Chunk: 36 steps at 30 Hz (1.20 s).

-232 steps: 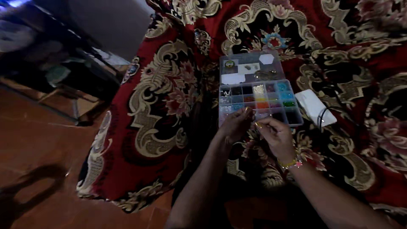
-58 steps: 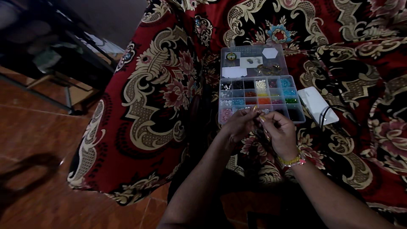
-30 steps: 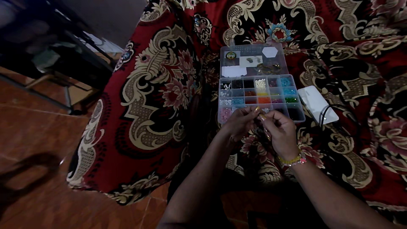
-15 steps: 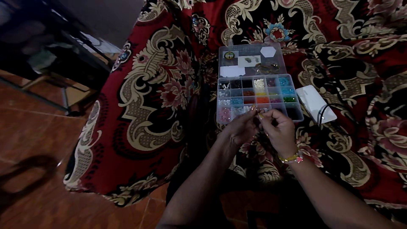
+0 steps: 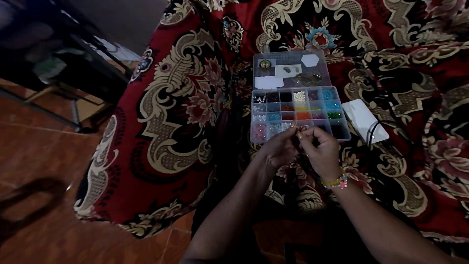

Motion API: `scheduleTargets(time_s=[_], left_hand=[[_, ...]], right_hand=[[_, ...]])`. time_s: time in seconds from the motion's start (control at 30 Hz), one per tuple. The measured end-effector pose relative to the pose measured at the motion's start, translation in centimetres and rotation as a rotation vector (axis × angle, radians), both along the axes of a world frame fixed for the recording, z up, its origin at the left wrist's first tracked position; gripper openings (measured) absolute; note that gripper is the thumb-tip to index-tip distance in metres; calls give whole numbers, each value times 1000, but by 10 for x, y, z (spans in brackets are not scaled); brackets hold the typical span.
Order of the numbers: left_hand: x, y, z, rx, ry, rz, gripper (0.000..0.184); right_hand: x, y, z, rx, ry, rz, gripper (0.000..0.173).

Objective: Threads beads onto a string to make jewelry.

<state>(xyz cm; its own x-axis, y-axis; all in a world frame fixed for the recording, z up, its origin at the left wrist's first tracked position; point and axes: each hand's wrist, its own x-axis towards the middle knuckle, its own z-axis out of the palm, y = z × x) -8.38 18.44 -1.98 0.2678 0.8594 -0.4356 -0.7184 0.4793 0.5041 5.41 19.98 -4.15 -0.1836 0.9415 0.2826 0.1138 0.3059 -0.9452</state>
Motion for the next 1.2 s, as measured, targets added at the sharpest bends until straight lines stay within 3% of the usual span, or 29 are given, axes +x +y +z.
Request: scheduleTargets(time_s=[0.73,1.2], left_hand=[[0,-2,5,60,80,13,28],[1,-2,7,379,577,173,13]], right_hand=[[-1,-1,0,26,50,-1,11],[1,-2,6,-113,158,27,13]])
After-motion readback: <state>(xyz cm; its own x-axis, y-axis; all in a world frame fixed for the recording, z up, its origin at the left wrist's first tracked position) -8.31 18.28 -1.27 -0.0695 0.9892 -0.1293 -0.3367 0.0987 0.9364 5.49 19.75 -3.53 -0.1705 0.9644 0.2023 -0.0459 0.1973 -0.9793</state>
